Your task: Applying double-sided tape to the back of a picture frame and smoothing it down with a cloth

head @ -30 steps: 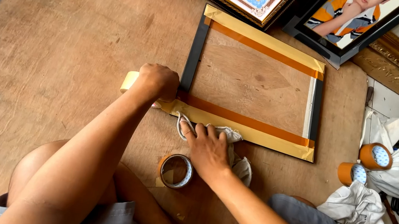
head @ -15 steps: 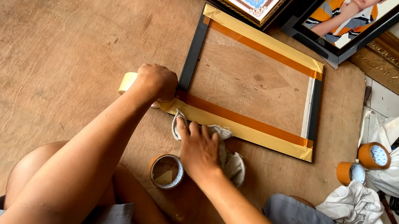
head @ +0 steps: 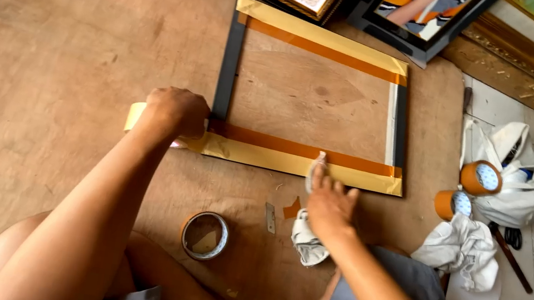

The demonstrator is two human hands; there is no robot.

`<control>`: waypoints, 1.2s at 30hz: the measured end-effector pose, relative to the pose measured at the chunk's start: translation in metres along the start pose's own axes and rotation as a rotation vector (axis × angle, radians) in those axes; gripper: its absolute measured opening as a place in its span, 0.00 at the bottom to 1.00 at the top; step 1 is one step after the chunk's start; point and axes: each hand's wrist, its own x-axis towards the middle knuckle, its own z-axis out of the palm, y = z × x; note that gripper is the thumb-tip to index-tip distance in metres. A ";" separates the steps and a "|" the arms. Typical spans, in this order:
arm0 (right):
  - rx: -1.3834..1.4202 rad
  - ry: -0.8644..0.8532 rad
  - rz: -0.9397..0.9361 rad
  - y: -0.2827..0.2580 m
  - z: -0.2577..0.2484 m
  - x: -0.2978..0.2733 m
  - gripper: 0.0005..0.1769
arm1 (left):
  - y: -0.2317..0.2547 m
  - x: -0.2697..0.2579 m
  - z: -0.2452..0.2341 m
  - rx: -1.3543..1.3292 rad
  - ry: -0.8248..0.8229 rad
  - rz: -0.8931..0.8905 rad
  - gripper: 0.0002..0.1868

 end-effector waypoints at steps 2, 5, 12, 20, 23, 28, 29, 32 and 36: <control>0.009 -0.068 0.103 0.044 0.025 0.028 0.45 | 0.005 -0.007 -0.006 0.004 0.000 0.010 0.27; 0.026 -0.156 0.250 0.115 0.083 0.078 0.47 | 0.008 -0.022 -0.012 0.004 -0.012 0.007 0.28; 0.152 -0.140 0.443 0.183 0.136 0.115 0.42 | 0.006 -0.016 -0.007 0.007 -0.013 -0.009 0.33; 0.337 -0.115 0.512 0.173 0.139 0.090 0.43 | 0.004 -0.007 -0.003 0.005 -0.001 -0.024 0.34; 0.448 -0.099 0.504 0.167 0.092 0.058 0.48 | 0.005 -0.007 0.000 0.000 0.004 -0.022 0.35; 0.538 -0.049 0.486 0.172 0.073 0.054 0.53 | 0.007 -0.008 -0.002 -0.002 0.003 -0.025 0.34; 0.538 -0.026 0.496 0.176 0.079 0.062 0.56 | 0.007 -0.008 -0.002 -0.002 -0.001 -0.017 0.34; 0.506 -0.010 0.466 0.164 0.076 0.069 0.51 | 0.007 -0.009 -0.004 -0.002 0.001 -0.015 0.34; 0.924 0.021 0.538 0.101 0.007 0.026 0.39 | 0.006 -0.006 0.000 0.022 0.016 -0.007 0.33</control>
